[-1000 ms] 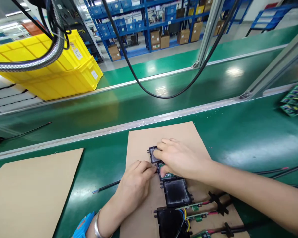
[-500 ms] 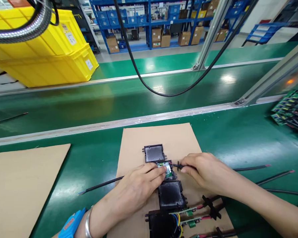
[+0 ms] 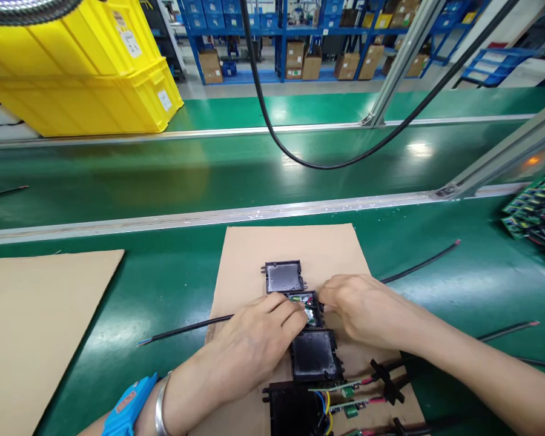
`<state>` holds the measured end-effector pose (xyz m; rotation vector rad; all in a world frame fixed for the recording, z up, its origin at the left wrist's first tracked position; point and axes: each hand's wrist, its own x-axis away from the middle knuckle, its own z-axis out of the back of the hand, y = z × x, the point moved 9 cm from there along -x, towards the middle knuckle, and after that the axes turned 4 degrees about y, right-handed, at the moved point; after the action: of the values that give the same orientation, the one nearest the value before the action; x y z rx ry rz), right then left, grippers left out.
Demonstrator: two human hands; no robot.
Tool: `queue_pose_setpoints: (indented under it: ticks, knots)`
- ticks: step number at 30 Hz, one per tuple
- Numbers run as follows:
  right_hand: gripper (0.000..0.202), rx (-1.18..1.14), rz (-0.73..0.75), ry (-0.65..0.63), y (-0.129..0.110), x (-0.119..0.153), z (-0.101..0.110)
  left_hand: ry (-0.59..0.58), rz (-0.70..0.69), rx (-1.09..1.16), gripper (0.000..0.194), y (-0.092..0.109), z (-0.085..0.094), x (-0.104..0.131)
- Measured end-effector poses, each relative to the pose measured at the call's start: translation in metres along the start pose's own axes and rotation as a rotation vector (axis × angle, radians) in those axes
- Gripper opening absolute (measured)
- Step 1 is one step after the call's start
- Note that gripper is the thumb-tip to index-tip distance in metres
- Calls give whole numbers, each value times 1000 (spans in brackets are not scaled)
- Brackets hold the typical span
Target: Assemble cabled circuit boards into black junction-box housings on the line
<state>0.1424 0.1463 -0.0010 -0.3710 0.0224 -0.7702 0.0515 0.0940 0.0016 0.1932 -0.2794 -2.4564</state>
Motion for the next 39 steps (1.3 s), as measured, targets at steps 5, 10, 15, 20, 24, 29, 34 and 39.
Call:
queue_pose_setpoints:
  ticks: [5,10,15,20,24,29,34,39]
  knots:
    - [15,136,-8,-123,-7,-14,-1,-30,55,-43,69,2,-5,-5]
    - [10,160,-44,-120,-2,-12,-1,-38,54,-139,63,9,-6,-13]
    - [12,38,38,112,1,7,9,-41,45,-195,65,12,-6,-11]
    - [22,95,210,241,-8,16,-4,7,85,-135,50,15,-7,-14]
    - [23,64,215,280,-8,17,-8,37,110,-96,51,16,-3,-15]
    - [15,-69,154,307,0,19,0,136,152,21,57,0,19,5]
    - [12,-179,231,478,-3,29,20,336,324,77,40,-34,40,38]
    - [19,-26,444,710,-27,54,43,625,142,-3,22,-17,58,56]
